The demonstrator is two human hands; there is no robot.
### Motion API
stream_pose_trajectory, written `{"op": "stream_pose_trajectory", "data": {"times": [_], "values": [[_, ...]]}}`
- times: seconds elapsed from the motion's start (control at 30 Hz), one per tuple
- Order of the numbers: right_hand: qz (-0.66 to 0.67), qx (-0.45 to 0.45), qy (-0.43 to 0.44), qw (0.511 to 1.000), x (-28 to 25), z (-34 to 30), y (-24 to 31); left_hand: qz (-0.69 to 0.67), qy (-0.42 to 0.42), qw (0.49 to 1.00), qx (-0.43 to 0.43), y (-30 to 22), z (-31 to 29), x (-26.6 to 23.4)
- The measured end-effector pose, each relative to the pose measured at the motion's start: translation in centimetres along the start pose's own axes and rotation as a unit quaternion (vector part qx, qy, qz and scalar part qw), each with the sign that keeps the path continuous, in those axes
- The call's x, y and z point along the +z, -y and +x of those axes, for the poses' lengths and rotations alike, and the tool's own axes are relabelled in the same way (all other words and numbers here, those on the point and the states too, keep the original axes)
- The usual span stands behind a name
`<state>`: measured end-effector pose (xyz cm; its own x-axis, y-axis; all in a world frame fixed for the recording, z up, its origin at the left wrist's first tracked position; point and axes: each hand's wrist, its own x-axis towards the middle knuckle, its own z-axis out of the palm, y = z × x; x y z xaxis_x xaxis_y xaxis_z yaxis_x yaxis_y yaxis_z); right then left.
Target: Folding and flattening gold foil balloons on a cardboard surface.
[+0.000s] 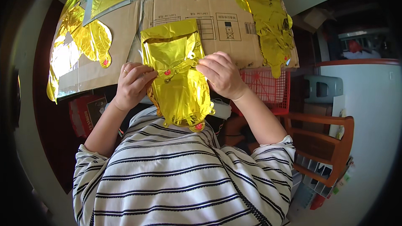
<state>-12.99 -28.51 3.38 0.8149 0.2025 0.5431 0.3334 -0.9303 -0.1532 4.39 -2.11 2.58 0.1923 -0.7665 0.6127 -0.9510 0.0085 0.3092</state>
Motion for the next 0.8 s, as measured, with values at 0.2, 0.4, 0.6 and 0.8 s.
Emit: {"op": "stream_pose_trajectory", "data": {"times": [0.2, 0.4, 0.6, 0.8], "values": [[0.087, 0.037, 0.001, 0.995, -0.3, 0.9, -0.5, 0.002, 0.029, 1.0, -0.003, 0.3, 0.2, -0.7], [0.184, 0.125, 0.051, 0.974, -0.6, 2.1, -0.8, -0.008, 0.05, 0.998, -0.047, 0.2, 0.6, -1.2], [0.116, 0.027, 0.096, 0.988, -0.6, 3.2, -1.3, 0.002, 0.049, 0.997, -0.053, -0.5, 0.4, -1.3], [0.088, 0.008, 0.103, 0.991, -0.7, 2.9, -1.3, 0.013, 0.058, 0.997, -0.049, -0.6, 0.5, -1.3]]}}
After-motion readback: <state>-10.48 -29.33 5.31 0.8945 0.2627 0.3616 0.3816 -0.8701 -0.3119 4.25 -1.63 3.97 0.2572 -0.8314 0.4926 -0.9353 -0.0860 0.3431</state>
